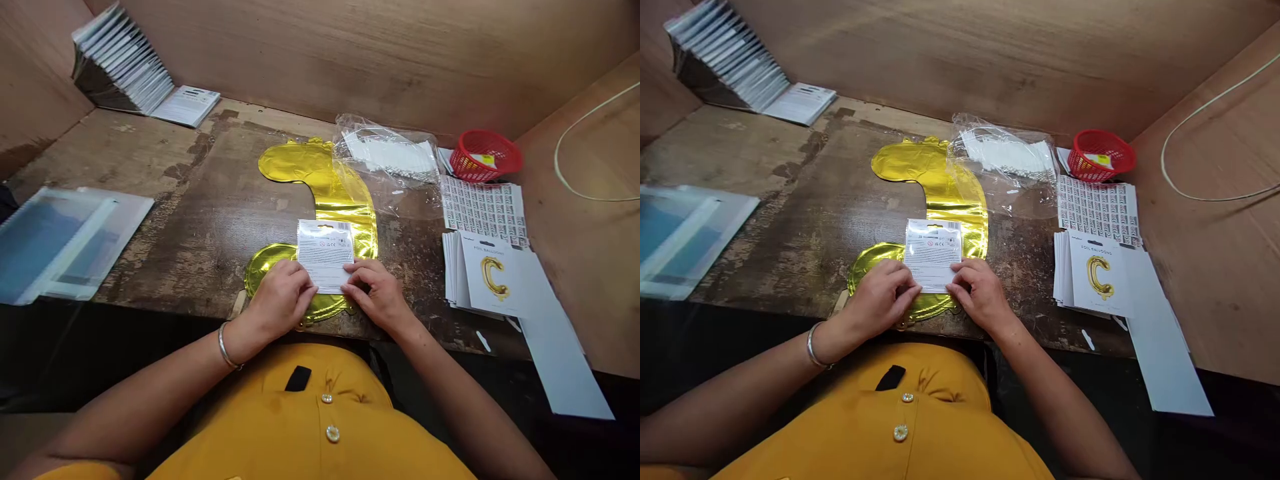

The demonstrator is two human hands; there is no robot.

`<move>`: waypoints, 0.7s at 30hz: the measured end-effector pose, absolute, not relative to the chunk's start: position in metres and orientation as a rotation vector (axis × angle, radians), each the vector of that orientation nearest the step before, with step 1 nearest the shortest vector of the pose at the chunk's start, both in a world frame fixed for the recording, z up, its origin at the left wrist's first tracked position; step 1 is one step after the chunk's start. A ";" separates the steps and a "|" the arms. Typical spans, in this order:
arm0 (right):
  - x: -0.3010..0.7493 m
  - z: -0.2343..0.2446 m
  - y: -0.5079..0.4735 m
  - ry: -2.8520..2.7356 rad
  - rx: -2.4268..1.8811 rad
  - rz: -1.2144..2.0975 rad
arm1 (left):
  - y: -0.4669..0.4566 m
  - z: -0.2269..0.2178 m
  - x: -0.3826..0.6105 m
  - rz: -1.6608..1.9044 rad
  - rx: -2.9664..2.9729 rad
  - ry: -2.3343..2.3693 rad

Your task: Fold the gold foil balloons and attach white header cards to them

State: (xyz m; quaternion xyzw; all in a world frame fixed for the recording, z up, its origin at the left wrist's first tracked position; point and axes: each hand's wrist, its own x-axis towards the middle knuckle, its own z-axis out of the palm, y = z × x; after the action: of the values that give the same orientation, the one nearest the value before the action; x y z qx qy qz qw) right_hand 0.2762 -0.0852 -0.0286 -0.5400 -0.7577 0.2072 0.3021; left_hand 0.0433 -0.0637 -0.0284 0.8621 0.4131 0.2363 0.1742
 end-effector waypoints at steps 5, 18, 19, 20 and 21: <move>0.262 -0.030 -0.085 -1.872 -1.614 0.425 | -0.050 -0.021 0.037 0.536 2.312 1.486; 0.268 -0.050 -0.081 -1.829 -1.591 0.240 | -0.031 -0.009 0.048 0.639 1.835 1.410; 0.268 -0.052 -0.080 -1.821 -1.599 0.241 | -0.031 -0.009 0.050 0.682 1.737 1.401; 0.268 -0.054 -0.080 -1.813 -1.609 0.248 | -0.031 -0.009 0.051 0.720 1.599 1.374; 0.268 -0.055 -0.080 -1.804 -1.620 0.263 | -0.030 -0.010 0.054 0.759 1.442 1.342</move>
State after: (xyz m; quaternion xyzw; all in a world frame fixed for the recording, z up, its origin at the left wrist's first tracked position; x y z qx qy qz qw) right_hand 0.2682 -0.0798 -0.0550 -0.6236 -0.6944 0.1012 0.3445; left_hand 0.0536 -0.0303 -0.0101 0.5945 0.5530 0.3129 0.4927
